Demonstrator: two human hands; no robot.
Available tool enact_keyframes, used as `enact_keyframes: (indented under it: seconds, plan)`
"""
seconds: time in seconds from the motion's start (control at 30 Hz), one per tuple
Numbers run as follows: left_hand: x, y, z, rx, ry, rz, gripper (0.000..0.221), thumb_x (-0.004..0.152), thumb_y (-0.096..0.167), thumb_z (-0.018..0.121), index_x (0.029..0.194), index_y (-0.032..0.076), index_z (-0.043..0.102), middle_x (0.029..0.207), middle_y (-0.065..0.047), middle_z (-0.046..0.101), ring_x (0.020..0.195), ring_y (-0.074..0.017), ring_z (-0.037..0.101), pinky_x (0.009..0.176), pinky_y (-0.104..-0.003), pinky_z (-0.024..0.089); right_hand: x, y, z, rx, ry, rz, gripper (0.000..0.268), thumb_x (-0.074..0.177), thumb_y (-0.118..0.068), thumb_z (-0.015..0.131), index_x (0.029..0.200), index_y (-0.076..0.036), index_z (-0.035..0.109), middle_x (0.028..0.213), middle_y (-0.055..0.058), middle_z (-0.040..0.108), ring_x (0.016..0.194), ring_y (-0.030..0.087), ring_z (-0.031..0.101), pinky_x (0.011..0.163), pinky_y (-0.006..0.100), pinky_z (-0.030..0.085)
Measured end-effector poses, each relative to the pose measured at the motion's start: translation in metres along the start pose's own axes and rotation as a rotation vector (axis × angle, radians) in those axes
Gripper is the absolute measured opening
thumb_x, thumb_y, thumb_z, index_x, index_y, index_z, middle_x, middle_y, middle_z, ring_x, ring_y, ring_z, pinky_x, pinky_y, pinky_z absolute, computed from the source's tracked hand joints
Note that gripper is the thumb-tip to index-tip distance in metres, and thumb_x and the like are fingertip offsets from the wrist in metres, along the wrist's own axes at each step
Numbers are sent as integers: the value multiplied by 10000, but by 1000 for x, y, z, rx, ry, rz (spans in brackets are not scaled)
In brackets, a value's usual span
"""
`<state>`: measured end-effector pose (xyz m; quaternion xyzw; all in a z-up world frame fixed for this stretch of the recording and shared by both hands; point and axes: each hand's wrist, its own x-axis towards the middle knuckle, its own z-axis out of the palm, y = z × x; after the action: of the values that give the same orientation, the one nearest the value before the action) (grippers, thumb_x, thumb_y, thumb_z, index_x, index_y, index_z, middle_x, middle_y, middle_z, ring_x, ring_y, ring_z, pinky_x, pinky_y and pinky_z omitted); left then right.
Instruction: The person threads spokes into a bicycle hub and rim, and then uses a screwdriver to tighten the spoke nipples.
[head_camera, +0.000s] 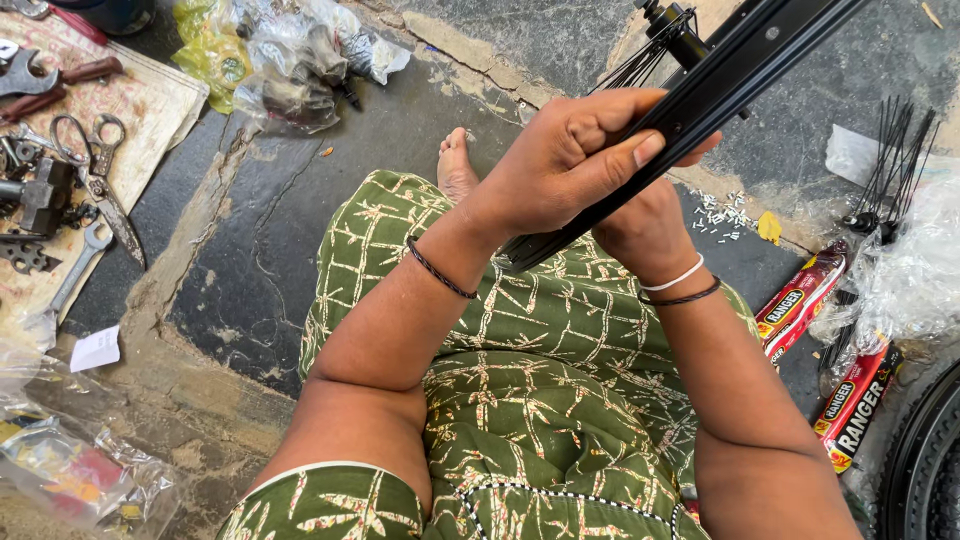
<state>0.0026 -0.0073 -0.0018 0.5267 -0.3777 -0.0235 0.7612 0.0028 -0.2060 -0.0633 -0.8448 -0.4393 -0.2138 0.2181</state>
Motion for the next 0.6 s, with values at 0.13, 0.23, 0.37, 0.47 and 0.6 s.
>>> enact_keyframes:
  seconds: [0.13,0.23,0.37,0.47,0.6]
  plan:
    - [-4,0,1,11,17,-2,321,1155,75,557,1449,-53,542,1280,-120,727,1213,-124,677,1088,-265,541,3,5,-12,-3,-32,-13,364,701,64,704,1029,-91,727,1032,116,691,981,357,693,804,470,562]
    - [-4,-2,-1,-53,7,3,308,1165,76,559,1446,-49,535,1293,-117,720,1227,-125,675,1100,-266,541,6,5,-19,-25,-40,-66,375,629,65,687,959,-108,733,995,119,684,960,365,691,796,477,562]
    - [-4,-1,0,64,17,4,275,1157,70,567,1411,-34,571,1260,-102,749,1185,-121,704,1064,-260,567,4,4,-20,-7,-43,-31,344,697,90,709,986,-95,728,1012,102,687,976,351,694,809,478,551]
    - [-1,1,3,163,55,1,322,1112,62,593,1423,-23,586,1217,-94,761,1125,-119,719,1016,-259,583,6,0,-22,60,-21,-1,351,691,106,688,967,-107,726,994,103,684,961,354,694,796,466,553]
    - [-1,0,3,105,36,44,282,1140,75,584,1408,-14,585,1234,-92,756,1156,-104,717,1045,-249,576,5,0,-23,73,13,-25,335,731,108,653,993,-92,714,1017,124,688,986,372,693,825,485,557]
